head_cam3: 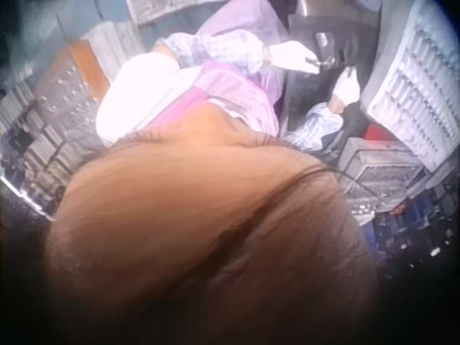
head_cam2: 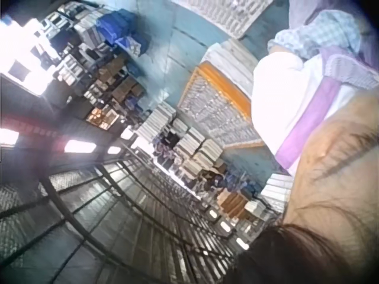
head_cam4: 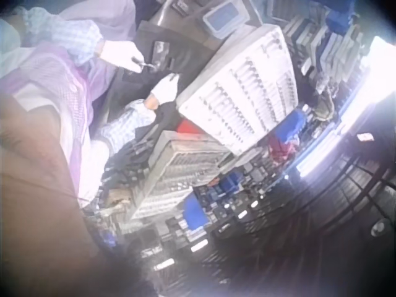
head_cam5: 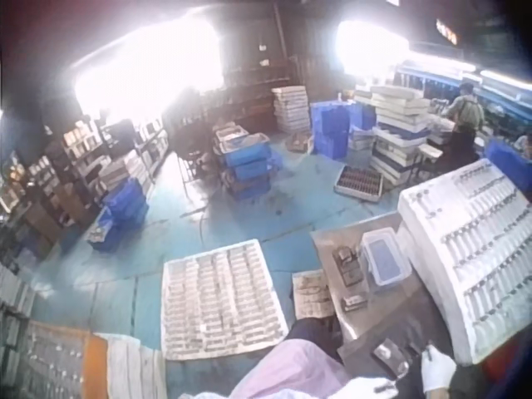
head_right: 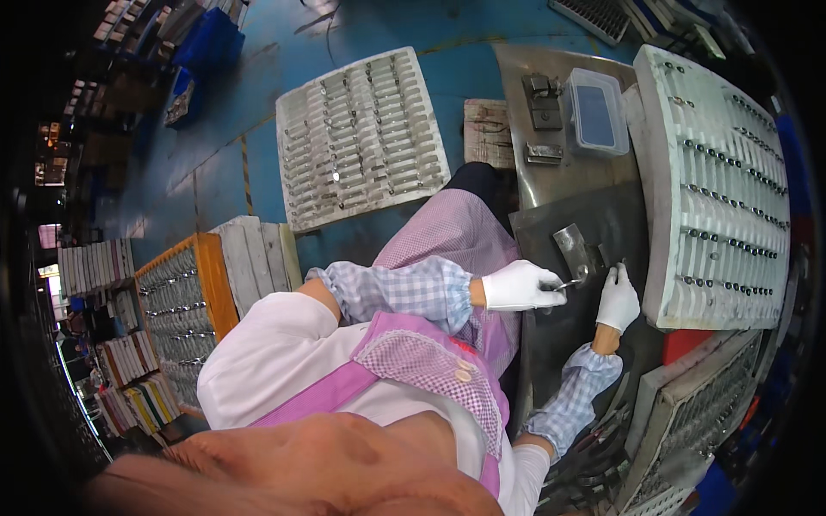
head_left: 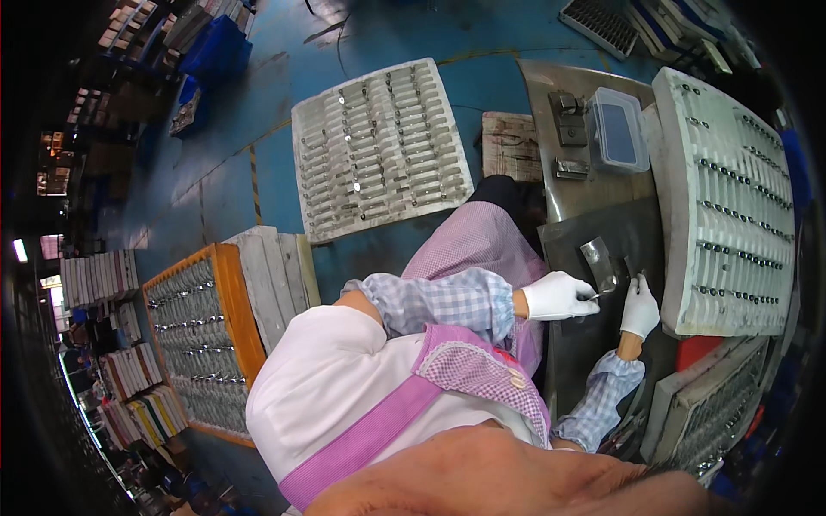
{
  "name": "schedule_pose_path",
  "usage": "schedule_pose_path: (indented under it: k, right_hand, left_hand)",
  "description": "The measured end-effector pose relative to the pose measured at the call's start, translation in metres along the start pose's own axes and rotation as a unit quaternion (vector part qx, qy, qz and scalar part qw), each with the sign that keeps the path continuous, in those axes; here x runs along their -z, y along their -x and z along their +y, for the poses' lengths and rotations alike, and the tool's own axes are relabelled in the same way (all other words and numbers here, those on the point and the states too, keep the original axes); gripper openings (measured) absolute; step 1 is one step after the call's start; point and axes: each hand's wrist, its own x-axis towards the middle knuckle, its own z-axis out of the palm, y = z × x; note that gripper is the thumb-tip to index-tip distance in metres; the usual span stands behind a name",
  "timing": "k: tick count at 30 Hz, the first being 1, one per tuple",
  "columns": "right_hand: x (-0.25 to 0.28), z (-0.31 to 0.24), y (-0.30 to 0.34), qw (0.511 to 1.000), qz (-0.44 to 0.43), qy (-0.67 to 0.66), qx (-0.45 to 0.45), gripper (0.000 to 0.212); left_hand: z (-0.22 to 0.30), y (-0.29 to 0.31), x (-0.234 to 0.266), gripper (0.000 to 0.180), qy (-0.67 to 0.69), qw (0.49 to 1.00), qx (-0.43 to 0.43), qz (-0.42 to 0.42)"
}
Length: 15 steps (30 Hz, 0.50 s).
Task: The recorder is assembling small curved metal parts onto a base component at a workstation in a fabrication facility.
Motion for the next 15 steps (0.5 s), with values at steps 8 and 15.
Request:
schedule_pose_path:
  k: [8, 15]
  right_hand:
    - [-0.005, 0.014, 0.047, 0.99, -0.057, -0.111, 0.061, 0.034]
    - [0.034, -0.103, 0.142, 0.932, 0.078, -0.337, 0.107, 0.041]
  left_hand:
    - [-0.029, 0.016, 0.033, 0.032, 0.11, 0.98, 0.15, 0.068]
    - [-0.037, -0.001, 0.016, 0.03, 0.34, 0.924, 0.171, 0.043]
